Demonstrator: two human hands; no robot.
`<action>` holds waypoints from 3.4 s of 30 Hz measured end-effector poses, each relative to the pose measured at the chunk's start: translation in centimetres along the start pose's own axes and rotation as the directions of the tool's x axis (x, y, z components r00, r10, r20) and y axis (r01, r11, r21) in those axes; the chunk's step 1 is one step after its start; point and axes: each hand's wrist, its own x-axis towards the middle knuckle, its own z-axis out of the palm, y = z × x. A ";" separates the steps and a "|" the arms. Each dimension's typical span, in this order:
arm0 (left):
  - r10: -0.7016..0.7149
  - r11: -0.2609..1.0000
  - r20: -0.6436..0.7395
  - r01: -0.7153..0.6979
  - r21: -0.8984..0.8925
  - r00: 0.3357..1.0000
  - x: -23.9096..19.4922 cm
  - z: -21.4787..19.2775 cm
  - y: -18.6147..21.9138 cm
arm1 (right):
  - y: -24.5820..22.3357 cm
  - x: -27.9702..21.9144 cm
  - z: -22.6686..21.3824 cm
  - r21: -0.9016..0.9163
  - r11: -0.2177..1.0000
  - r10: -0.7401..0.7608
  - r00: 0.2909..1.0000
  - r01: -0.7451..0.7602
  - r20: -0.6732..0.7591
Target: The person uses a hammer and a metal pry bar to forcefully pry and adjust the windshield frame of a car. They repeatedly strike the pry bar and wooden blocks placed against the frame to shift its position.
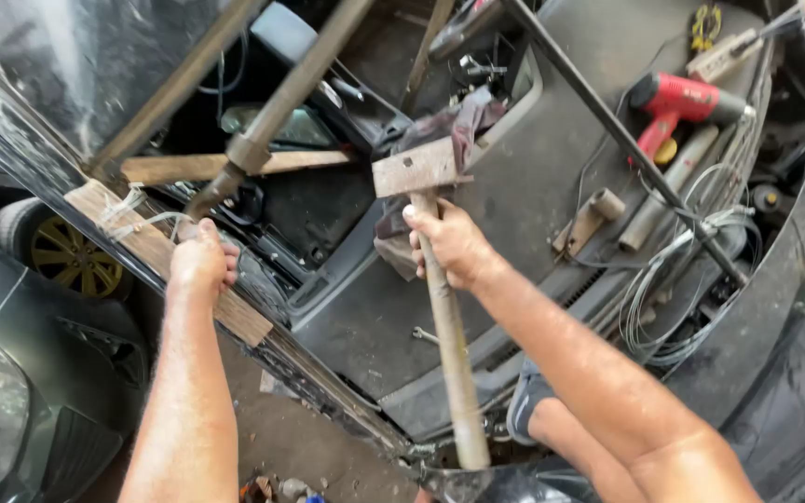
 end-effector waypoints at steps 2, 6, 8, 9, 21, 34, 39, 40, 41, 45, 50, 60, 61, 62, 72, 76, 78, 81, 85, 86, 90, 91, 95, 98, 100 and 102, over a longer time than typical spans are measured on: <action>0.007 0.999 -0.008 -0.006 0.032 1.000 -0.8 0.2 -0.1 | 4.5 -1.0 -0.7 0.054 0.999 0.001 0.998 0.002 -0.063; 0.253 0.966 0.140 -0.258 0.023 0.957 -12.0 2.8 2.4 | 10.9 -0.2 -2.7 0.238 0.970 0.008 0.969 0.053 -0.248; 0.329 0.881 0.249 -0.391 0.265 0.911 -18.9 6.5 2.2 | 12.0 0.4 -3.8 0.359 0.930 0.031 0.957 0.079 -0.290; 0.353 0.736 0.365 -0.496 0.460 0.862 -22.5 8.5 1.7 | 12.5 0.7 -4.4 0.456 0.885 0.066 0.945 0.093 -0.321; 0.477 0.683 0.444 -0.638 0.356 0.758 -19.9 17.1 -4.3 | 11.7 -6.8 -7.5 -0.695 0.715 0.118 0.993 -0.070 0.021; 0.381 0.895 0.413 -0.218 -0.390 0.827 -17.4 19.8 -1.5 | 5.9 -14.5 0.0 -0.965 0.258 0.143 0.985 0.057 0.097; 0.480 0.533 0.548 -0.724 0.438 0.685 -19.5 12.9 2.6 | -0.1 -13.9 -4.4 -0.880 -0.442 -0.679 0.576 0.176 0.456; 0.460 0.543 0.562 -0.719 0.434 0.687 -20.7 12.5 3.7 | 0.2 -13.5 -5.4 -0.883 -0.435 -0.666 0.598 0.175 0.447; 0.445 0.415 0.602 -0.748 0.517 0.663 -21.8 11.9 5.2 | 0.3 -12.8 -6.3 -0.901 -0.411 -0.706 0.577 0.138 0.410; 0.489 0.113 0.680 -0.813 0.572 0.546 -24.1 12.5 8.2 | 0.5 -10.7 -7.0 -0.859 -0.509 -0.651 0.626 0.062 0.430; 0.695 -0.082 0.658 -0.877 0.473 0.290 -24.7 13.2 7.6 | 6.5 -7.3 -8.7 -0.982 -0.069 -0.427 0.885 0.175 0.188; 0.600 0.474 0.103 -0.456 0.754 0.793 -14.2 1.7 2.3 | 6.9 -1.3 -4.1 -0.817 0.569 -0.177 0.956 -0.095 -0.235; 0.609 0.462 0.105 -0.459 0.759 0.786 -12.4 1.0 2.8 | 7.5 0.1 -3.6 -0.811 0.579 -0.184 0.954 -0.089 -0.236; 0.607 0.437 0.075 -0.411 0.800 0.792 -10.5 0.3 3.5 | 8.0 1.4 -3.0 -0.783 0.617 -0.192 0.952 -0.072 -0.238; 0.370 0.364 0.032 -0.177 0.914 0.928 -2.4 -1.6 3.9 | 7.1 5.9 0.8 -0.677 0.732 -0.102 0.971 -0.073 -0.215; 0.379 0.274 0.128 -0.244 0.930 0.917 -0.7 -2.0 2.9 | 6.9 7.8 1.3 -0.707 0.707 -0.179 0.961 -0.022 -0.209; 0.373 0.380 0.055 -0.207 0.902 0.926 -0.2 -2.4 3.3 | 6.7 9.7 1.9 -0.699 0.715 -0.223 0.956 0.028 -0.191; 0.314 0.369 0.018 -0.139 0.919 0.949 -3.6 -2.7 5.7 | 6.4 12.4 3.1 -0.673 0.736 -0.254 0.953 0.080 -0.164; 0.209 0.364 0.011 -0.088 0.927 0.978 -4.9 -2.8 6.8 | 6.9 16.6 4.5 -0.658 0.745 -0.263 0.955 0.111 -0.137; 0.183 0.381 -0.007 -0.064 0.922 0.983 -5.3 -2.6 6.8 | 7.4 17.4 4.7 -0.663 0.741 -0.251 0.959 0.106 -0.128; 0.195 0.403 -0.023 -0.059 0.913 0.981 -6.1 -2.3 6.8 | 9.9 21.7 5.0 -0.718 0.687 -0.259 0.961 0.110 -0.101; 0.185 0.413 -0.026 -0.054 0.909 0.982 -6.4 -2.2 6.6 | 10.3 22.1 4.8 -0.726 0.679 -0.254 0.963 0.109 -0.093; 0.202 0.438 -0.022 -0.070 0.896 0.979 -6.5 -2.2 6.1 | 11.2 23.8 4.8 -0.782 0.613 -0.264 0.963 0.117 -0.062; 0.197 0.465 -0.020 -0.075 0.882 0.980 -6.6 -2.0 6.3 | 10.9 24.8 5.2 -0.797 0.598 -0.247 0.965 0.083 -0.086; 0.175 0.488 -0.027 -0.063 0.871 0.984 -6.8 -2.0 6.1 | 10.7 24.9 5.9 -0.802 0.595 -0.229 0.968 0.054 -0.105; 0.182 0.492 -0.020 -0.074 0.868 0.983 -7.0 -2.0 5.9 | 10.0 24.4 6.4 -0.805 0.593 -0.186 0.965 -0.039 -0.184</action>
